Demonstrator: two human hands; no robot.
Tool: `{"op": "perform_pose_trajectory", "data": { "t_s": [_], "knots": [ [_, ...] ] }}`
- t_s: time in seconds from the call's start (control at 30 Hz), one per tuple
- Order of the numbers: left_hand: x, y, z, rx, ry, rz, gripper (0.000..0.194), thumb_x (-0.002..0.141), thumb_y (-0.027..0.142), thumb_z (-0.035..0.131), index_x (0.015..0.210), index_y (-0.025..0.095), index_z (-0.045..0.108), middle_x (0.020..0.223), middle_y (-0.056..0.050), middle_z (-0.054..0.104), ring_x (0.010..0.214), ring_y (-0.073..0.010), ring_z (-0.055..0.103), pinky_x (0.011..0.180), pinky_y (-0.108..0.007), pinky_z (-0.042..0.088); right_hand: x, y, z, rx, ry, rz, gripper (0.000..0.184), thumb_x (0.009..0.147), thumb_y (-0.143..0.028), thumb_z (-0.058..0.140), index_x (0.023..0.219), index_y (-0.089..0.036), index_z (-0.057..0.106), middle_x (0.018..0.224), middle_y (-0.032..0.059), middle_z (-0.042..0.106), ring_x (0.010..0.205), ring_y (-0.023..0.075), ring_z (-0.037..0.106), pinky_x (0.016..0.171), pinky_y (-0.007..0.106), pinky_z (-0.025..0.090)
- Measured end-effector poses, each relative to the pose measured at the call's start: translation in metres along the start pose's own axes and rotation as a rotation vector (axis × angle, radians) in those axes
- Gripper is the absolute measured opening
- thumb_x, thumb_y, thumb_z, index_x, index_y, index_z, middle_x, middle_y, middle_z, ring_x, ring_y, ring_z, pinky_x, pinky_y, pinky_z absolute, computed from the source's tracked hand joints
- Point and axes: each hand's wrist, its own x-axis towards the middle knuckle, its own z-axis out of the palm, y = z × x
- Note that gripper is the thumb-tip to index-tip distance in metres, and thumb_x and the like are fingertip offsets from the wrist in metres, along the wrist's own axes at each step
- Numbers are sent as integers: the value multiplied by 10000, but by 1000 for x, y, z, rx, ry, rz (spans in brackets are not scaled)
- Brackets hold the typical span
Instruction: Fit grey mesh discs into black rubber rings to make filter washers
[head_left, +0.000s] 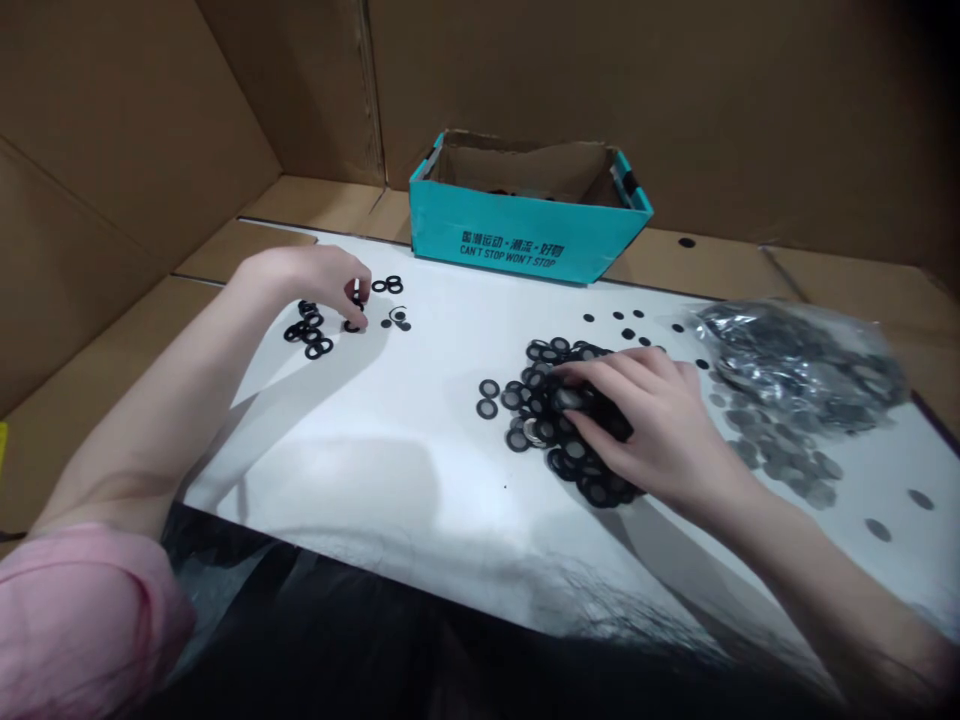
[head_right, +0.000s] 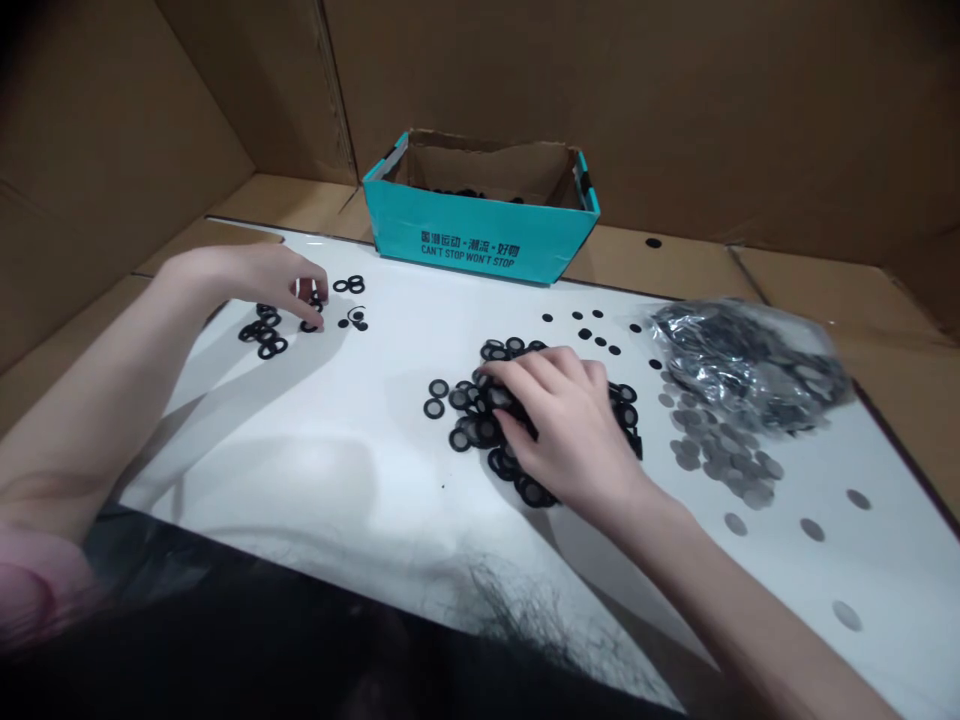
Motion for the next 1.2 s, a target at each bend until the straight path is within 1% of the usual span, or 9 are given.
{"op": "perform_pose_trajectory", "data": {
  "t_s": [0.2,0.37,0.53,0.67,0.73,0.83,0.9,1.07,1.2],
  "knots": [
    [11,-8,9,-2,-3,-18,645,687,575,624,1207,193,627,1124,-108,678,955,-259,625,725,-276,403,-14,18,-15,-3,24,26,236,891,-351,554,1081,-226,619,990,93,695,949,308,586,765,445,423],
    [16,-13,10,-21,-5,-37,584,734,508,574,1226,192,583,1092,-115,684,940,-266,626,715,-286,408,-28,27,-27,-50,72,38,200,904,-358,540,1003,-218,645,971,93,698,910,285,603,786,439,429],
    [16,-14,8,-22,20,6,424,741,424,543,1069,173,636,1026,-104,707,929,-261,624,689,-285,402,-61,56,-37,-195,205,83,264,901,-404,526,953,-177,649,875,110,690,839,273,619,753,404,441],
    [15,-16,6,-61,-23,11,442,737,430,546,1088,174,622,916,-76,732,890,-240,643,709,-275,418,-109,95,-36,-377,196,234,389,890,-508,447,897,-187,668,812,109,686,727,262,606,633,374,425],
    [15,-17,6,-80,-57,4,479,719,440,575,1125,185,600,893,-59,739,879,-234,652,704,-267,424,-134,111,-30,-440,100,391,482,854,-583,414,961,-200,685,809,109,685,681,264,594,565,362,394],
    [16,-20,6,-94,-91,9,471,684,436,608,1088,194,614,913,-58,743,874,-239,660,668,-259,418,-155,122,-20,-490,-8,567,509,822,-602,428,1014,-217,700,914,132,707,760,312,598,545,368,377],
    [18,-21,6,-86,-85,15,446,665,446,619,1032,195,642,921,-70,744,871,-251,659,659,-266,414,-156,120,-16,-473,-5,613,430,829,-546,463,966,-221,710,917,133,709,781,318,594,568,380,391],
    [19,-24,7,-124,-57,24,357,654,465,650,928,239,684,886,-53,750,847,-244,656,663,-270,412,-135,105,-20,-327,95,727,213,757,-431,574,746,-238,664,693,98,626,665,291,563,598,393,409],
    [16,-24,6,-126,-17,55,333,676,449,617,917,228,676,866,-54,738,828,-229,642,651,-261,405,-125,100,-26,-82,109,968,227,691,-421,648,818,-234,671,781,87,665,654,272,597,642,399,422]
  ]
}}
